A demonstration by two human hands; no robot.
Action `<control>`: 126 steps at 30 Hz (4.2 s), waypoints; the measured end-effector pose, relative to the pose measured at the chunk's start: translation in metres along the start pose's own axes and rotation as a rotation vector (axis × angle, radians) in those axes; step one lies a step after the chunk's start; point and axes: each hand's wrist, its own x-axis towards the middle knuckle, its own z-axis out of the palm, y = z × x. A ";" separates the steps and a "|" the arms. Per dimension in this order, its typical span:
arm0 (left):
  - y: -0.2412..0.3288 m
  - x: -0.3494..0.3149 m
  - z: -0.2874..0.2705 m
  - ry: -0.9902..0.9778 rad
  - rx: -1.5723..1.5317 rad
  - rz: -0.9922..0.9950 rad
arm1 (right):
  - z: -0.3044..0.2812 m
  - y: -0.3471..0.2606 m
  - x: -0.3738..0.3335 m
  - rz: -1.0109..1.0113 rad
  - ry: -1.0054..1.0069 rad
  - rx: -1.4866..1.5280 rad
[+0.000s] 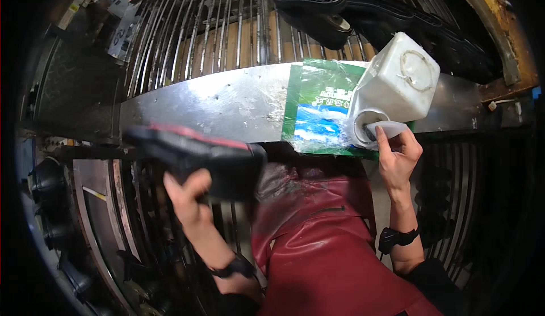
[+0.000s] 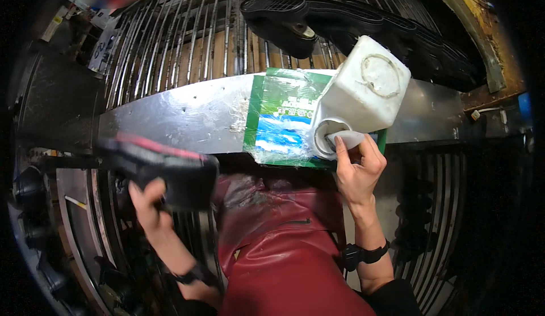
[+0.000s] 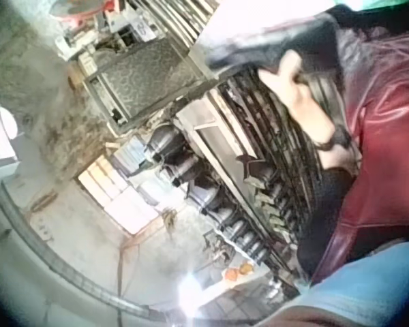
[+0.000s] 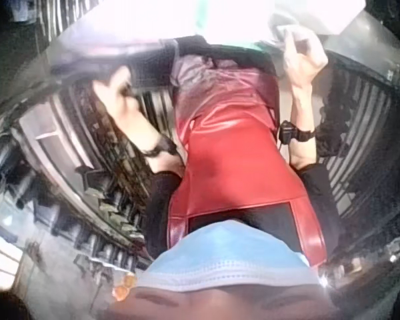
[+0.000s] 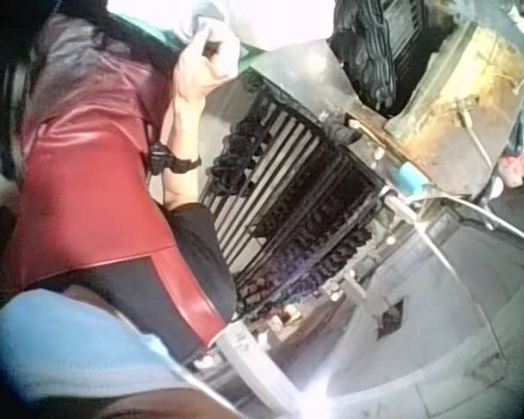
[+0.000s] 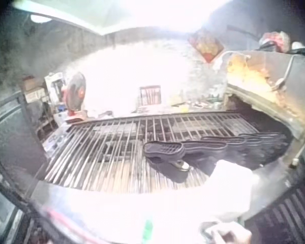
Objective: The worker applies adhesive using a brush to the outsole area of black dress shoes on a production line.
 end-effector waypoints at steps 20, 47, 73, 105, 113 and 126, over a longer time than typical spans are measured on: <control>-0.011 0.121 0.094 -0.023 1.506 0.171 | 0.007 0.010 0.000 -0.139 0.046 -0.134; -0.043 0.067 0.150 -0.220 1.308 0.535 | 0.006 0.005 -0.016 -0.055 0.062 -0.060; -0.069 0.133 0.059 -0.250 -0.457 -0.175 | -0.003 0.007 -0.011 -0.038 0.073 -0.046; -0.125 0.001 0.008 -0.501 0.871 1.146 | -0.016 -0.030 -0.040 0.428 -0.096 0.495; -0.124 0.001 -0.001 -0.482 0.900 1.161 | 0.075 -0.052 -0.028 0.476 -0.510 0.836; -0.128 0.004 -0.003 -0.480 0.832 1.181 | 0.152 -0.044 0.041 0.510 -0.574 0.549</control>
